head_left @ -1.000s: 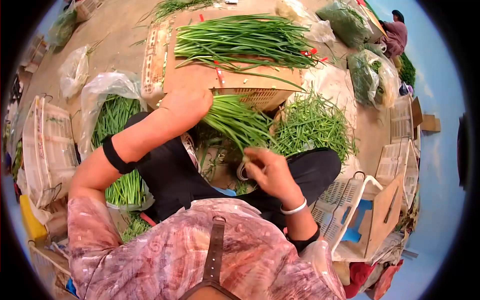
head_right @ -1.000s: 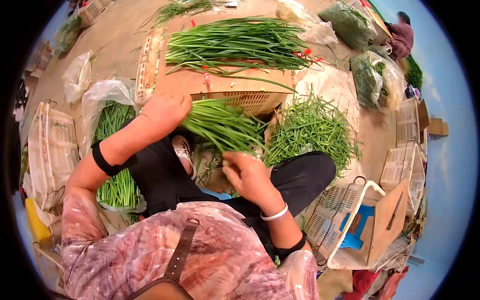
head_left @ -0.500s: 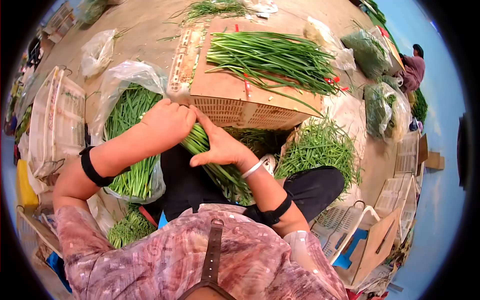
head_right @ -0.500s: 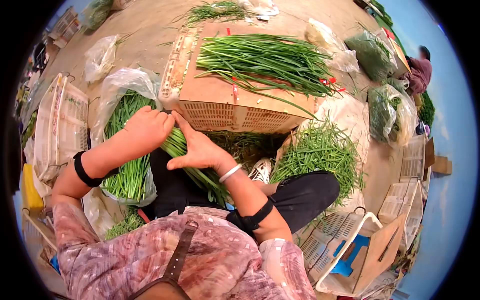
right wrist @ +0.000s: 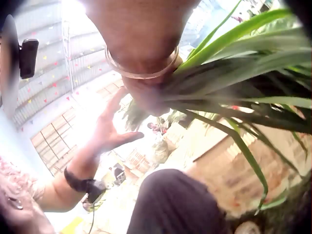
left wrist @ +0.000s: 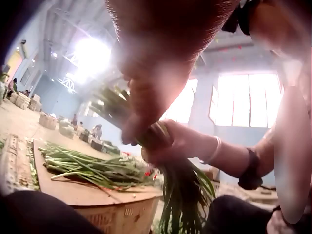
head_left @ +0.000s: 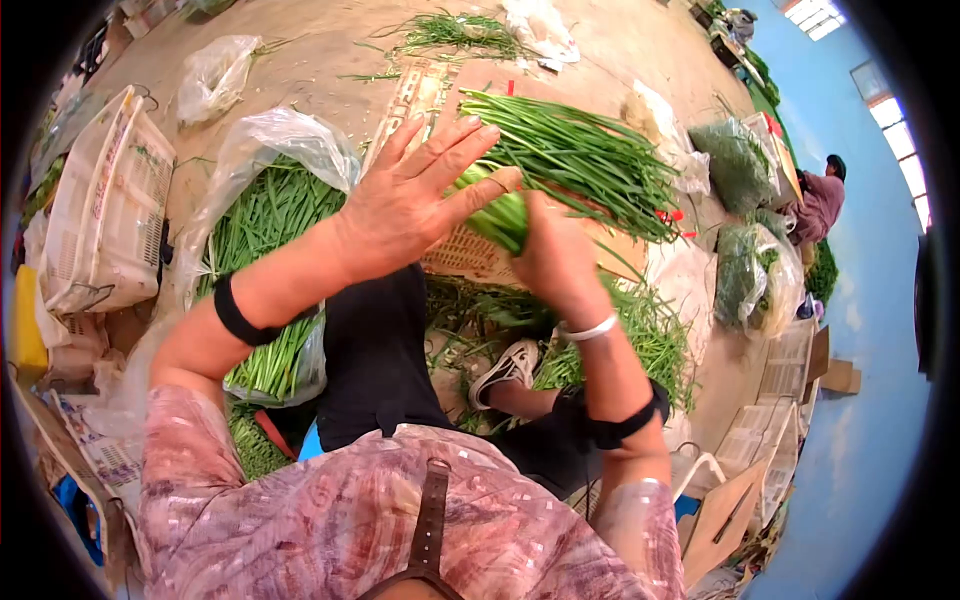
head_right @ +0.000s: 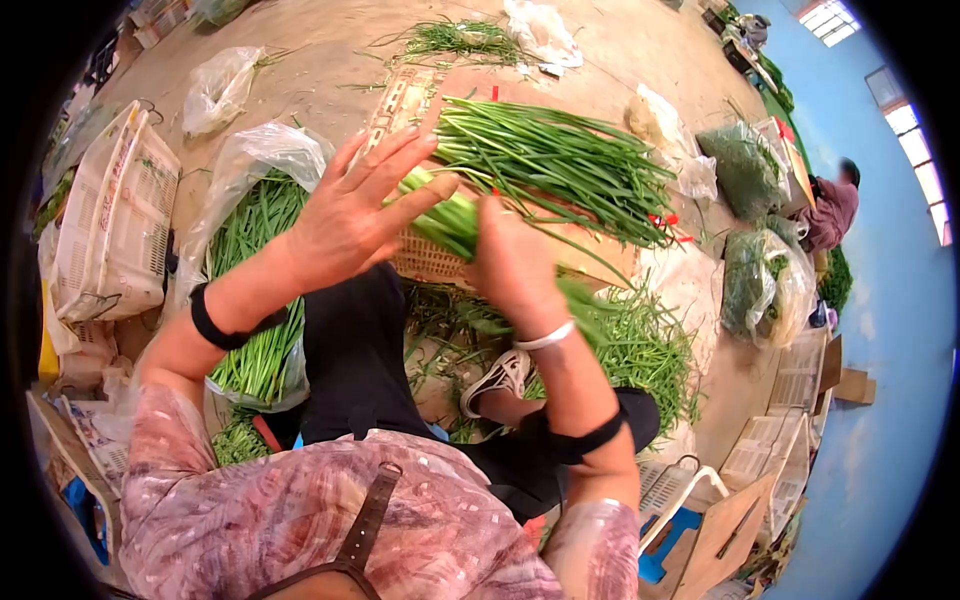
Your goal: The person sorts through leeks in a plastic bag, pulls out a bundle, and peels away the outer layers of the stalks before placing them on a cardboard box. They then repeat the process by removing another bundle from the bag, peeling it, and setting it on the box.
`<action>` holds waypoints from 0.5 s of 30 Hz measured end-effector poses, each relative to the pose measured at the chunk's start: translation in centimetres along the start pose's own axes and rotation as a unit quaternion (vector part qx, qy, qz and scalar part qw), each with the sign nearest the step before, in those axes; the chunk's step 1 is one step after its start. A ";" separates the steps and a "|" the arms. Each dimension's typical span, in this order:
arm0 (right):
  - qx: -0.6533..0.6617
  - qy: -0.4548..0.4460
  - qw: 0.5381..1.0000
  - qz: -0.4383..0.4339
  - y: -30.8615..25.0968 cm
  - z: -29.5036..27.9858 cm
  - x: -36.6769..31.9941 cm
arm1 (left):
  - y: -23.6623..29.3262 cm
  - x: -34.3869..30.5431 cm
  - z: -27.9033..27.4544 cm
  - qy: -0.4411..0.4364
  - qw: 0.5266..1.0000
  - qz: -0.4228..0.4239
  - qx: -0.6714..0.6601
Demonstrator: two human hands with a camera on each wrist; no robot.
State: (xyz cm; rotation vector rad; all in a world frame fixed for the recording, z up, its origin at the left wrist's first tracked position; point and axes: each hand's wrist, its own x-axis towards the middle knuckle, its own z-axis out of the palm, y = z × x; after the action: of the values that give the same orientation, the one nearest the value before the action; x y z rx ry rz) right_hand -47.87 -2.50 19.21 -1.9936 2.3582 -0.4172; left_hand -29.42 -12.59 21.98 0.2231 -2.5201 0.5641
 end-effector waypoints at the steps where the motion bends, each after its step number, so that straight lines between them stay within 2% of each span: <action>1: -0.056 0.017 0.998 -0.007 1.6 -1.0 0.3 | 0.5 -0.1 -0.8 0.060 0.988 -0.071 -0.120; 2: -0.112 0.034 0.993 -0.010 2.9 -1.9 0.5 | 1.2 -0.3 -1.4 0.120 0.954 -0.136 -0.240; 3: -0.167 0.036 0.985 -0.019 3.4 -3.3 0.4 | 2.6 -1.0 -0.4 0.153 0.881 -0.218 -0.392; 4: -0.222 0.036 0.974 -0.029 3.3 -4.9 0.3 | 5.1 -1.4 0.4 0.120 0.754 -0.349 -0.544; 5: -0.250 0.037 0.966 -0.045 3.3 -5.8 0.2 | 7.4 -1.2 3.1 0.101 0.491 -0.398 -0.769; 6: -0.258 0.032 0.965 -0.047 3.2 -6.3 0.3 | 9.3 -0.6 5.4 0.053 0.337 -0.397 -0.852; 7: -0.303 0.008 0.951 -0.066 3.2 -6.6 0.4 | 10.7 1.1 5.6 0.048 0.155 -0.407 -0.899; 8: -0.347 -0.015 0.934 -0.085 3.0 -6.8 0.4 | 12.6 2.8 8.2 0.078 0.007 -0.356 -0.931; 9: -0.378 -0.016 0.919 -0.114 2.7 -6.9 0.5 | 13.9 4.8 10.1 0.082 -0.140 -0.402 -0.901; 10: -0.385 -0.021 0.915 -0.119 2.5 -6.9 0.6 | 14.0 7.1 10.0 0.158 -0.203 -0.345 -0.903; 11: -0.436 -0.049 0.892 -0.107 2.5 -6.9 0.9 | 14.6 8.5 11.3 0.170 -0.286 -0.343 -0.878; 12: -0.484 -0.075 0.867 -0.094 2.4 -6.9 1.3 | 14.9 9.8 11.9 0.175 -0.293 -0.339 -0.877; 13: -0.496 -0.143 0.853 -0.075 2.3 -7.4 2.0 | 15.2 10.9 12.7 0.222 -0.307 -0.322 -0.868; 14: -0.499 -0.149 0.850 -0.080 2.5 -7.3 2.6 | 15.4 11.9 13.3 0.269 -0.321 -0.307 -0.855; 15: -0.516 -0.177 0.834 -0.079 2.9 -7.0 3.3 | 15.6 12.5 14.0 0.261 -0.365 -0.288 -0.846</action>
State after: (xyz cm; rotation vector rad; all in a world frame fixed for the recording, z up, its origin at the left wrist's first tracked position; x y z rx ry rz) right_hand -52.61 -4.02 25.87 -2.2506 2.3337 1.4101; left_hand -50.77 -5.19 12.60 0.1724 -0.9972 3.5588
